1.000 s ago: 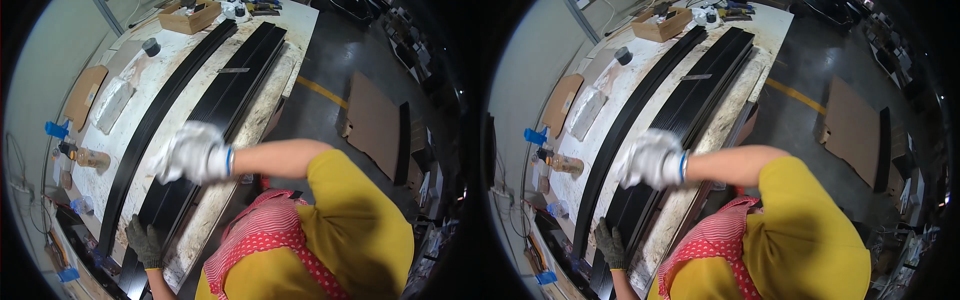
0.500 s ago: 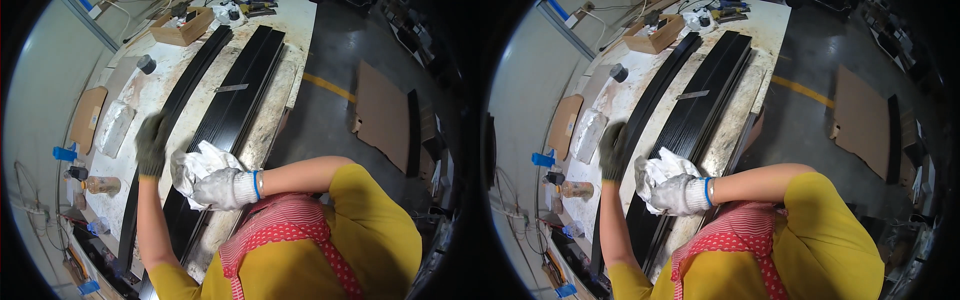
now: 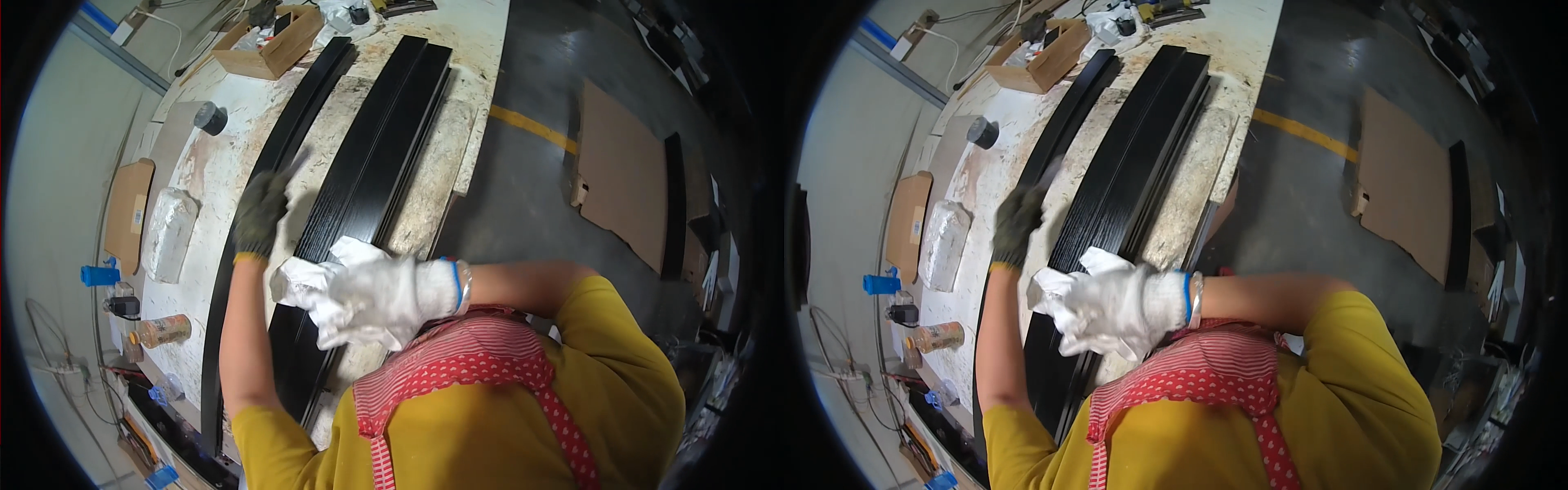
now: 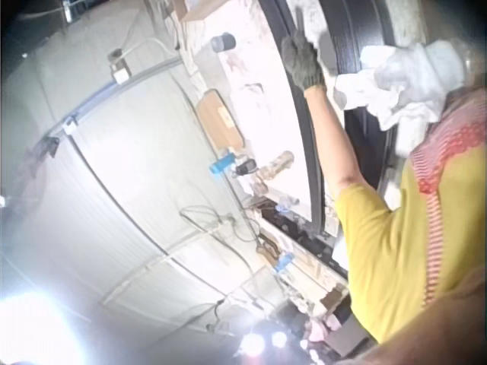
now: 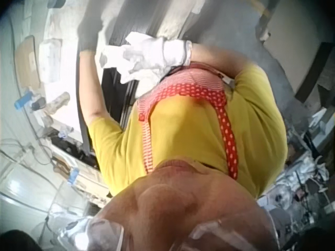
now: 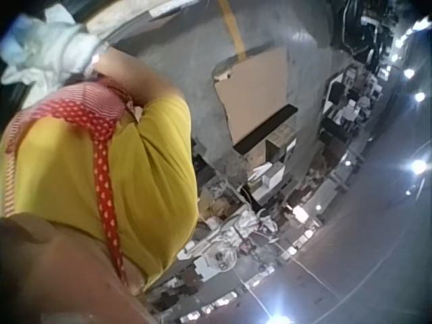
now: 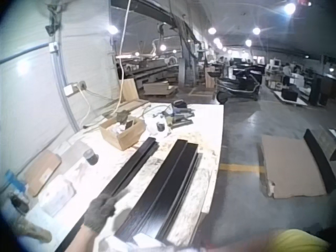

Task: The person cleans long black panels on a workbench by pouring liquid from a bottle onto a cloth, wiping the panels down, and scraping their edges with a small blade.

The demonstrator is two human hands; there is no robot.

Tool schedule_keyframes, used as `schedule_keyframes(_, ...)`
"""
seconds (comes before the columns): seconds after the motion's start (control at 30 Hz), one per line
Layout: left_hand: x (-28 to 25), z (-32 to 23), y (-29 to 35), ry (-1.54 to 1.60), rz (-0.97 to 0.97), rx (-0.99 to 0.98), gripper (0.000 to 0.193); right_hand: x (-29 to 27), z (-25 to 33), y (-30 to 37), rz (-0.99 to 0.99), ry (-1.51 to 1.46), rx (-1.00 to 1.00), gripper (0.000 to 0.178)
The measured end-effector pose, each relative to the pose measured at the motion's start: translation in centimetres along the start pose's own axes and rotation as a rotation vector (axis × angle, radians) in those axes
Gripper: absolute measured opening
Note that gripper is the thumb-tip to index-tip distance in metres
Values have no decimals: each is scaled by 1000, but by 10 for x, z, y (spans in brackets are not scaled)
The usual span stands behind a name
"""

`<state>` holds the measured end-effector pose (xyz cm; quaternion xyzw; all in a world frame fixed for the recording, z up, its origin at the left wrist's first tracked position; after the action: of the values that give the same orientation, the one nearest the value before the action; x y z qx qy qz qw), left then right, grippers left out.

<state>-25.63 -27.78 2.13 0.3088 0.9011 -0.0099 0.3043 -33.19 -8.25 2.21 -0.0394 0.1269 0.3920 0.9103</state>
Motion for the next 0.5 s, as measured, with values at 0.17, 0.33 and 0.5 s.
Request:
schedule_keyframes(0.17, -31, 60, 164, 184, -429, -37, 29, -40, 48, -34, -227, 798, -62, 43)
schedule_keyframes(0.33, 1, 78, 257, -416, -578, -324, 25, -57, 33, -43, -257, 578, -238, 20)
schedule_keyframes(0.5, 2, 72, 247, -412, -583, -417, 24, -301, -96, 54, -864, 903, 353, 7)
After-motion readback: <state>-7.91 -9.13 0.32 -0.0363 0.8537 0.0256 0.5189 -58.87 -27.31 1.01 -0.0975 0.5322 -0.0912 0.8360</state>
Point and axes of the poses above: each hand's wrist, its own y-axis away from the middle knuckle, its own x-axis out of the palm, z = x × y, the point moved 7 cm from there along -y, towards the middle knuckle, and after that the axes turned 11 degrees about z, right-handed, at the moved point
